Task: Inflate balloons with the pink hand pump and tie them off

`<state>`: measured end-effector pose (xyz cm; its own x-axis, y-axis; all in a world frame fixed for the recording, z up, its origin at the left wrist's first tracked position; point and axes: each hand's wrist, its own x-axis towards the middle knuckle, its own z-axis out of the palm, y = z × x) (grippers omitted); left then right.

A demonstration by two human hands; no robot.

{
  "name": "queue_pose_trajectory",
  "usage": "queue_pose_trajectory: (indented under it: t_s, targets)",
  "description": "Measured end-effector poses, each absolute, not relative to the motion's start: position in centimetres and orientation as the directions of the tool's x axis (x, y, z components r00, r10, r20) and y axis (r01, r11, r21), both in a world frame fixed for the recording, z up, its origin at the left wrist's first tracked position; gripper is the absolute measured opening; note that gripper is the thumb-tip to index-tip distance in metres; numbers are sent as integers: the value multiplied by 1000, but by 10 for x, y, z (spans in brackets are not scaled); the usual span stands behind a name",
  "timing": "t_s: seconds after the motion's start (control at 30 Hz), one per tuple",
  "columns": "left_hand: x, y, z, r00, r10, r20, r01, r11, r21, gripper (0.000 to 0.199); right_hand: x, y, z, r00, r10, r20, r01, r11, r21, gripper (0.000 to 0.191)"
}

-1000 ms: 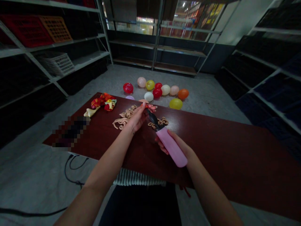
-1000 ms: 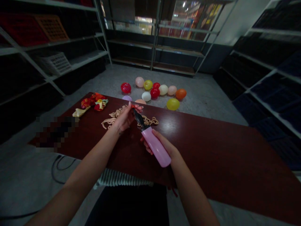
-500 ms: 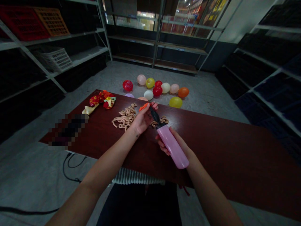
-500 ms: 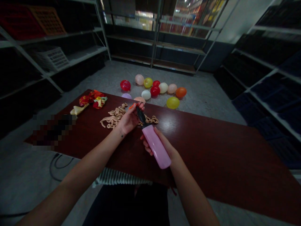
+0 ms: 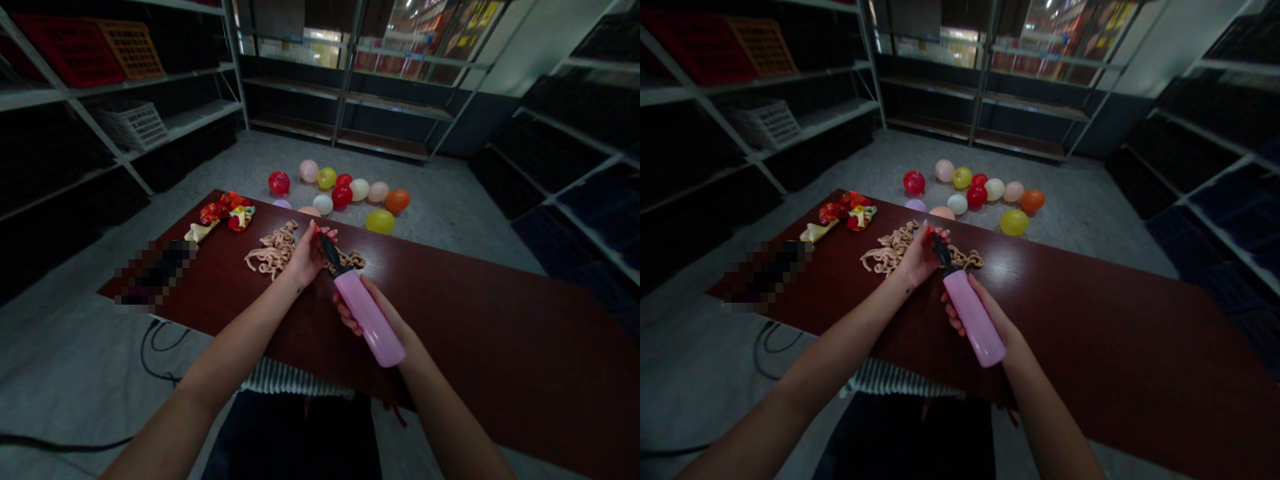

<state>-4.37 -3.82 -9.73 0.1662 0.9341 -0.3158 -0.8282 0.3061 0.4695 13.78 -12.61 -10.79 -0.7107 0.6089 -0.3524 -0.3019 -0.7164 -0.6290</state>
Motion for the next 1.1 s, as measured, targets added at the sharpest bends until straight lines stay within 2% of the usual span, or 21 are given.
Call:
queue_pose_trajectory:
  t_s: [0.13, 0.27, 0.37, 0.43, 0.5, 0.6, 0.77, 0.93, 1.1]
  targets:
    - [-45, -37, -97, 146, 951, -272, -859, 259, 442, 15, 136, -129, -105, -716, 604, -350, -301, -719, -626, 62]
    - [-45, -43, -86, 171, 969, -179, -889, 230, 396, 14, 136, -133, -107, -705, 619, -346, -306, -705, -640, 62]
    - [-40, -51, -82, 197, 973, -118, -889, 228, 397, 27, 137, -135, -108, -716, 619, -324, -303, -693, -654, 64]
    - [-33, -54, -86, 236, 959, -157, -854, 282, 437, 32, 137, -134, -109, -706, 633, -319, -313, -683, -660, 64]
    - [-27, -54, -94, 248, 929, -274, -814, 353, 462, 33, 137, -130, -111, -671, 655, -346, -314, -675, -668, 62]
    - [-24, -51, -101, 194, 895, -401, -817, 374, 439, 26, 136, -125, -111, -628, 667, -401, -294, -681, -671, 60]
    - [-28, -51, -90, 208, 934, -289, -857, 317, 407, 22, 136, -128, -107, -648, 667, -367, -318, -675, -666, 61]
    - [-29, -55, -90, 271, 921, -281, -744, 386, 545, 31, 139, -132, -103, -646, 680, -347, -340, -663, -667, 60]
    - [-38, -54, -94, 304, 939, -160, -698, 334, 633, 23, 139, -131, -103, -645, 691, -325, -356, -649, -672, 61]
